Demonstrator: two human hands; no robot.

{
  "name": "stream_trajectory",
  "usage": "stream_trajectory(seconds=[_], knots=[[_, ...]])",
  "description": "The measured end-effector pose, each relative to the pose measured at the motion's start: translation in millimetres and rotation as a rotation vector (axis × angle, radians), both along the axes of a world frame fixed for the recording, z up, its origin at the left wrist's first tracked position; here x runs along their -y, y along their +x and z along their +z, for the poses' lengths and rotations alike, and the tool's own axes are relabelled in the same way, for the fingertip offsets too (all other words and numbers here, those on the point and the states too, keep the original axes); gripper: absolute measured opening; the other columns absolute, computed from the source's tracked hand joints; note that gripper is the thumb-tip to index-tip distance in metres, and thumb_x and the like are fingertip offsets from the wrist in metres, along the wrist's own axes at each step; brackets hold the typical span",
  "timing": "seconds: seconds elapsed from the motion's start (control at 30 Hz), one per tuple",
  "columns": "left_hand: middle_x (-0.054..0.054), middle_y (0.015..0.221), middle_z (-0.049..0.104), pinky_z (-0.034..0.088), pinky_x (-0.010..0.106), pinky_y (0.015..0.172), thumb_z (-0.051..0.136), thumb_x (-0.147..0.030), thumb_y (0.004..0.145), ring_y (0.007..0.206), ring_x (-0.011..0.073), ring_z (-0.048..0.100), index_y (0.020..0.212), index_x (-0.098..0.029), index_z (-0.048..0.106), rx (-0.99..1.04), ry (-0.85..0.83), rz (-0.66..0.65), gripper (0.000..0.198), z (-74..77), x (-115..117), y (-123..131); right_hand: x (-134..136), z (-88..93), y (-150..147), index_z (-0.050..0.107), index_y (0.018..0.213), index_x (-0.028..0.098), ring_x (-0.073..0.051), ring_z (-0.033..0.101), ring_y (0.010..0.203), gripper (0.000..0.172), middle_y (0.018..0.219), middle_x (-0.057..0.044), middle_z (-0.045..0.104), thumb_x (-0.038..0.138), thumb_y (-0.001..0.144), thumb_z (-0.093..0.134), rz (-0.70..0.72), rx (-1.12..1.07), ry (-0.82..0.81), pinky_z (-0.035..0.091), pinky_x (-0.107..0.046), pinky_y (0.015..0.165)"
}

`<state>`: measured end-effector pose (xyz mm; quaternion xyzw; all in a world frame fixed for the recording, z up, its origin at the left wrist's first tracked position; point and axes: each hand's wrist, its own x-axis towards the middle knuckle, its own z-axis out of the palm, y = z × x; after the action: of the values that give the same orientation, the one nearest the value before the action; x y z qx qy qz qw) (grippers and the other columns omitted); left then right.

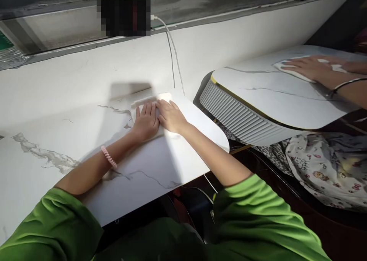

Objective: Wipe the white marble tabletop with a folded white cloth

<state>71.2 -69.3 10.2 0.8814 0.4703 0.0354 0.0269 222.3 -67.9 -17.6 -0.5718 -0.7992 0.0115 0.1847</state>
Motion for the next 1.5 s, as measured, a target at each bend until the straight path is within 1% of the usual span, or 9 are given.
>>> stream_trajectory(seconds=[0.27, 0.33, 0.43, 0.53, 0.67, 1.0, 1.13, 1.3, 1.5], knots=[[0.02, 0.156, 0.027, 0.015, 0.056, 0.118, 0.029, -0.033, 0.098, 0.147, 0.0337, 0.02, 0.149, 0.0, 0.031, 0.009, 0.079, -0.127, 0.06, -3.9, 122, -44, 147, 5.2, -37, 0.02, 0.155, 0.013, -0.032, 0.029, 0.144, 0.068, 0.155, -0.016, 0.035, 0.022, 0.09, 0.037, 0.029, 0.06, 0.056, 0.029, -0.058, 0.116], [0.021, 0.156, 0.028, 0.016, 0.057, 0.118, 0.03, -0.033, 0.098, 0.147, 0.0341, 0.02, 0.148, 0.001, 0.032, 0.0, 0.074, -0.142, 0.06, -3.0, 137, -49, 163, 8.3, -41, 0.02, 0.154, 0.012, -0.031, 0.028, 0.145, 0.066, 0.155, -0.018, 0.034, 0.024, 0.091, 0.036, 0.059, 0.081, 0.046, 0.031, -0.056, 0.116], [0.02, 0.155, 0.029, 0.017, 0.056, 0.118, 0.029, -0.032, 0.098, 0.146, 0.0336, 0.022, 0.148, 0.001, 0.032, -0.001, 0.051, -0.121, 0.06, -1.7, 142, -51, 163, 11.1, -39, 0.024, 0.153, 0.012, -0.032, 0.031, 0.144, 0.062, 0.154, -0.018, 0.036, 0.026, 0.093, 0.034, 0.113, 0.102, 0.026, 0.032, -0.057, 0.115], [0.02, 0.156, 0.029, 0.016, 0.057, 0.118, 0.028, -0.032, 0.098, 0.146, 0.0333, 0.022, 0.148, 0.001, 0.031, 0.017, 0.031, -0.07, 0.06, -1.3, 132, -47, 142, 9.3, -33, 0.028, 0.152, 0.014, -0.031, 0.036, 0.141, 0.06, 0.152, -0.016, 0.039, 0.026, 0.093, 0.034, 0.138, 0.089, 0.028, 0.032, -0.058, 0.114], [0.018, 0.158, 0.025, 0.012, 0.055, 0.119, 0.024, -0.032, 0.099, 0.148, 0.0314, 0.018, 0.15, 0.0, 0.027, 0.034, -0.017, -0.004, 0.06, -0.7, 99, -44, 97, 3.5, -31, 0.032, 0.15, 0.013, -0.032, 0.036, 0.141, 0.06, 0.153, -0.015, 0.039, 0.025, 0.091, 0.035, 0.157, 0.092, 0.019, 0.031, -0.059, 0.114], [0.013, 0.159, 0.026, 0.01, 0.047, 0.121, 0.024, -0.028, 0.097, 0.147, 0.0243, 0.021, 0.152, -0.003, 0.025, 0.044, -0.037, 0.097, 0.06, -4.1, -38, -45, -51, -5.1, -38, 0.041, 0.145, 0.011, -0.037, 0.037, 0.138, 0.06, 0.151, -0.013, 0.042, 0.028, 0.088, 0.036, 0.172, 0.051, 0.029, 0.03, -0.058, 0.113], [0.01, 0.16, 0.024, 0.008, 0.044, 0.121, 0.023, -0.027, 0.097, 0.148, 0.0218, 0.019, 0.153, -0.005, 0.023, 0.044, -0.057, 0.105, 0.06, -4.1, -78, -45, -94, -10.0, -42, 0.045, 0.143, 0.015, -0.036, 0.04, 0.137, 0.057, 0.149, -0.01, 0.047, 0.028, 0.089, 0.035, 0.135, -0.002, 0.055, 0.029, -0.058, 0.113], [0.008, 0.16, 0.024, 0.007, 0.04, 0.122, 0.023, -0.027, 0.098, 0.148, 0.0192, 0.018, 0.153, -0.007, 0.024, 0.057, -0.037, 0.098, 0.058, -2.8, -94, -46, -110, -10.8, -44, 0.044, 0.143, 0.014, -0.033, 0.039, 0.137, 0.056, 0.15, -0.009, 0.045, 0.03, 0.092, 0.031, 0.097, 0.019, 0.043, 0.028, -0.053, 0.115], [0.008, 0.161, 0.022, 0.007, 0.045, 0.121, 0.024, -0.026, 0.099, 0.149, 0.0221, 0.017, 0.154, -0.01, 0.024, 0.057, -0.06, 0.099, 0.057, -1.6, -72, -49, -87, -8.6, -47, 0.036, 0.147, 0.008, -0.033, 0.031, 0.142, 0.058, 0.154, -0.013, 0.038, 0.027, 0.093, 0.028, 0.065, 0.1, 0.009, 0.025, -0.057, 0.114]])
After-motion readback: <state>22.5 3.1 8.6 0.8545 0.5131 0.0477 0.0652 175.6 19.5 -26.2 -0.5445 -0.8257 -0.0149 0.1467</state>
